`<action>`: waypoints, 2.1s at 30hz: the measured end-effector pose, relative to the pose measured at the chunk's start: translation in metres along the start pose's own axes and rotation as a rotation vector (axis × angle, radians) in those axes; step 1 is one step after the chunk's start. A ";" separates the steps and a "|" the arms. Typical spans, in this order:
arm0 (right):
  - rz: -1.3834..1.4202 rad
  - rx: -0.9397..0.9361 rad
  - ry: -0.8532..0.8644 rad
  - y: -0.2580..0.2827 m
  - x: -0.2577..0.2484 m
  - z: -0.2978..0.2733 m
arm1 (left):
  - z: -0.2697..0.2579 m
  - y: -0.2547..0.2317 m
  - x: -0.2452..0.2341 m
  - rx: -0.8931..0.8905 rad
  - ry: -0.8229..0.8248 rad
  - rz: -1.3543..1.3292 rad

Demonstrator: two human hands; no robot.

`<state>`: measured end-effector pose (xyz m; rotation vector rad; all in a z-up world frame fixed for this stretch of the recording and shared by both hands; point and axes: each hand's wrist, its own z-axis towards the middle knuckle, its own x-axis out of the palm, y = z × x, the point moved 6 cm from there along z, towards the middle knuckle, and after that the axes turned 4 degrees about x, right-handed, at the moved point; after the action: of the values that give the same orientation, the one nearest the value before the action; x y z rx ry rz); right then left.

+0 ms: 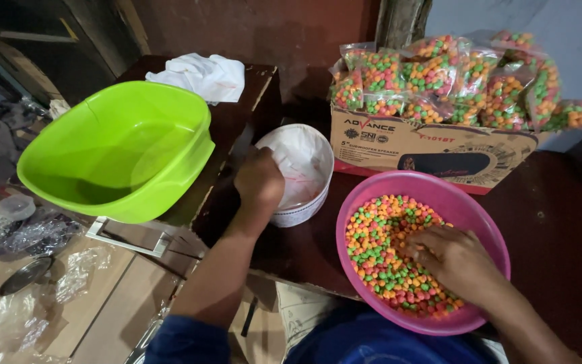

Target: Manually filling small plastic bags with colorful snacks from a large bowl using hands and a spoon.

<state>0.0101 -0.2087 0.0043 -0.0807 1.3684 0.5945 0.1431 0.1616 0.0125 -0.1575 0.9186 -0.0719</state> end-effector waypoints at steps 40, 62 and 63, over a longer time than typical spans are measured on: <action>1.261 0.333 -0.641 -0.044 -0.023 -0.018 | -0.092 -0.239 -0.064 -0.439 0.752 -1.685; 0.297 0.170 -0.651 -0.032 -0.035 -0.015 | -0.095 -0.247 -0.025 0.564 0.306 -0.922; 0.415 0.212 -0.597 -0.034 -0.034 -0.013 | -0.094 -0.245 -0.026 0.551 0.367 -0.933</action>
<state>0.0105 -0.2545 0.0235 0.5263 0.8542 0.7392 0.0542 -0.0862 0.0178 -0.0465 1.0887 -1.2398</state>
